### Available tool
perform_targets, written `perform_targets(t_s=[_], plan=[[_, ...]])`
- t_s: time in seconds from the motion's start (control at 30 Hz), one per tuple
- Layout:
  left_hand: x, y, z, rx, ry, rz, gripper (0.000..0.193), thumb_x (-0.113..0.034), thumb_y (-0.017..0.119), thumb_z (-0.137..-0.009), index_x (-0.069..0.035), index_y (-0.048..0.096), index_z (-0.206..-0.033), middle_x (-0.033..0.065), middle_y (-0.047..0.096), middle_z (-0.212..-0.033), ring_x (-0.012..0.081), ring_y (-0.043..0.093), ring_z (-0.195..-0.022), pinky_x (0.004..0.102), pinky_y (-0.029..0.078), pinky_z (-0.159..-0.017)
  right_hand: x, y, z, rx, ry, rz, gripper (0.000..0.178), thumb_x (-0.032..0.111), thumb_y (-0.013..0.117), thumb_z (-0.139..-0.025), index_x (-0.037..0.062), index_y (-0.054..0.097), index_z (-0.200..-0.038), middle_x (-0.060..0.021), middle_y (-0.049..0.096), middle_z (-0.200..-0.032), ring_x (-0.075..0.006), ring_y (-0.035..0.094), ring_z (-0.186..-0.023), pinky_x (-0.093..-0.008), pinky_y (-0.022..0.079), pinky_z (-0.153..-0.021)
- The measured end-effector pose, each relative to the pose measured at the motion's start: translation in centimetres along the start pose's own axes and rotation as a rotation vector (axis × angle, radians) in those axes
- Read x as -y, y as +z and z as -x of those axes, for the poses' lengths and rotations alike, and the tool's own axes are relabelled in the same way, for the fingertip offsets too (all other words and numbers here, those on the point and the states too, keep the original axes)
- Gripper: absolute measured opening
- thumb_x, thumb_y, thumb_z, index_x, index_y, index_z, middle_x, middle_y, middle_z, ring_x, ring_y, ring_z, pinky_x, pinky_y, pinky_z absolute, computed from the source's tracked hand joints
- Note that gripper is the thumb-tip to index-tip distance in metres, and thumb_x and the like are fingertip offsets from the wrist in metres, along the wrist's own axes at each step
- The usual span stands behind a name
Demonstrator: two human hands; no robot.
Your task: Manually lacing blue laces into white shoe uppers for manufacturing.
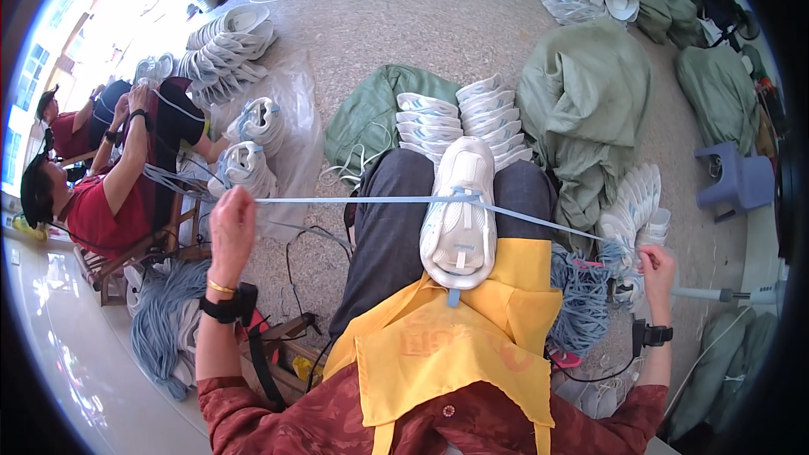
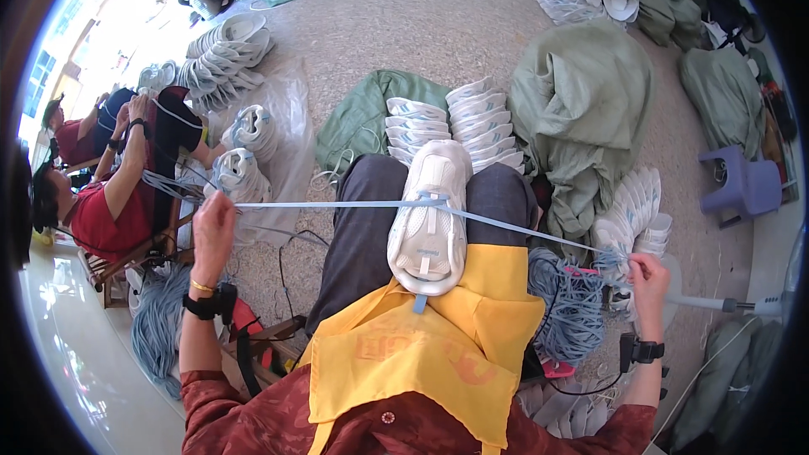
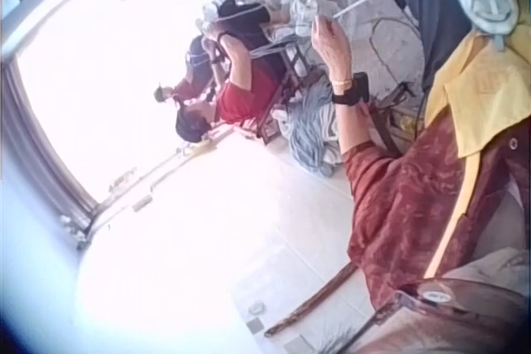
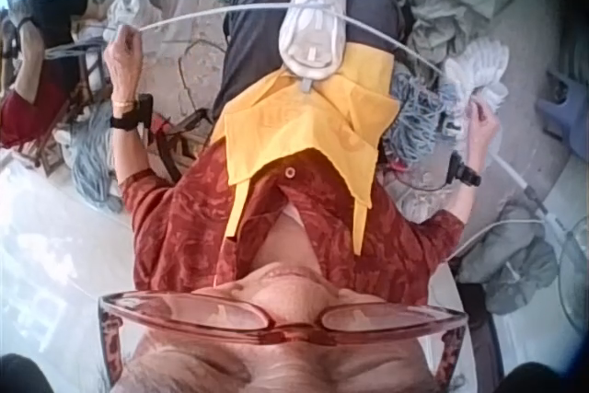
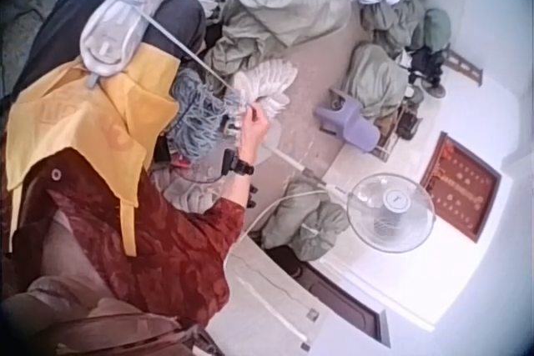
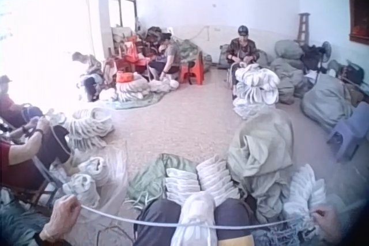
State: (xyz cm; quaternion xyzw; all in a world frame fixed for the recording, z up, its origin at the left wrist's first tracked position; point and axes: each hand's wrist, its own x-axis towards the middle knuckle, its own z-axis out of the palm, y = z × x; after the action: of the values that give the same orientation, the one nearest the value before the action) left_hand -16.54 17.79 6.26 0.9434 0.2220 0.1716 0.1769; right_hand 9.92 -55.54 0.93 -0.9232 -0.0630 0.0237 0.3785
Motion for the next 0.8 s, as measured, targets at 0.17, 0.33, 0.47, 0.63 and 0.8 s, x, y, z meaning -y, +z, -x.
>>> perform_targets(t_s=[0.17,0.33,0.47,0.63,0.8], plan=[[8.7,-4.1,0.4,-0.125,-0.102,-0.007,0.008,0.003,0.060,-0.093,0.000,0.052,-0.091,0.0081,0.049,-0.071,0.0151,0.046,-0.065,0.0317,0.042,-0.061,-5.7,-4.3,0.2,-0.010,0.071,0.014,0.010,-0.003,0.064,-0.097,-0.0018,0.072,-0.104,-0.0018,0.068,-0.083,-0.0084,0.064,-0.066,-0.0241,0.052,-0.058],[17.3,-8.7,2.0,-0.167,-0.253,0.064,0.012,-0.001,0.059,-0.099,-0.004,0.054,-0.089,-0.0046,0.046,-0.072,0.0043,0.041,-0.067,0.0244,0.036,-0.059,-10.1,-8.2,0.3,-0.054,0.102,0.069,0.012,-0.002,0.064,-0.098,-0.0015,0.072,-0.106,-0.0020,0.068,-0.082,-0.0084,0.064,-0.065,-0.0243,0.052,-0.058],[21.2,-12.7,2.8,-0.151,-0.307,0.098,0.015,-0.004,0.059,-0.102,-0.008,0.054,-0.089,-0.0075,0.045,-0.072,0.0015,0.039,-0.064,0.0221,0.032,-0.056,-14.3,-12.9,0.4,-0.138,0.144,0.104,0.012,0.000,0.064,-0.099,0.0000,0.072,-0.108,-0.0013,0.067,-0.083,-0.0081,0.062,-0.064,-0.0240,0.052,-0.055],[22.4,-15.8,3.1,-0.141,-0.416,0.168,0.013,-0.005,0.059,-0.103,-0.008,0.054,-0.091,-0.0070,0.047,-0.072,0.0015,0.041,-0.064,0.0226,0.034,-0.055,-18.0,-17.9,1.0,-0.168,0.182,0.148,0.014,0.003,0.064,-0.100,0.0029,0.072,-0.111,-0.0005,0.067,-0.082,-0.0078,0.061,-0.062,-0.0240,0.051,-0.052],[25.5,-18.1,3.3,-0.135,-0.418,0.163,0.014,-0.004,0.058,-0.104,-0.008,0.054,-0.091,-0.0066,0.048,-0.071,0.0017,0.043,-0.064,0.0214,0.037,-0.057,-20.2,-21.5,0.6,-0.236,0.221,0.170,0.014,0.004,0.064,-0.101,0.0040,0.072,-0.112,-0.0008,0.067,-0.083,-0.0080,0.061,-0.061,-0.0246,0.053,-0.052]])
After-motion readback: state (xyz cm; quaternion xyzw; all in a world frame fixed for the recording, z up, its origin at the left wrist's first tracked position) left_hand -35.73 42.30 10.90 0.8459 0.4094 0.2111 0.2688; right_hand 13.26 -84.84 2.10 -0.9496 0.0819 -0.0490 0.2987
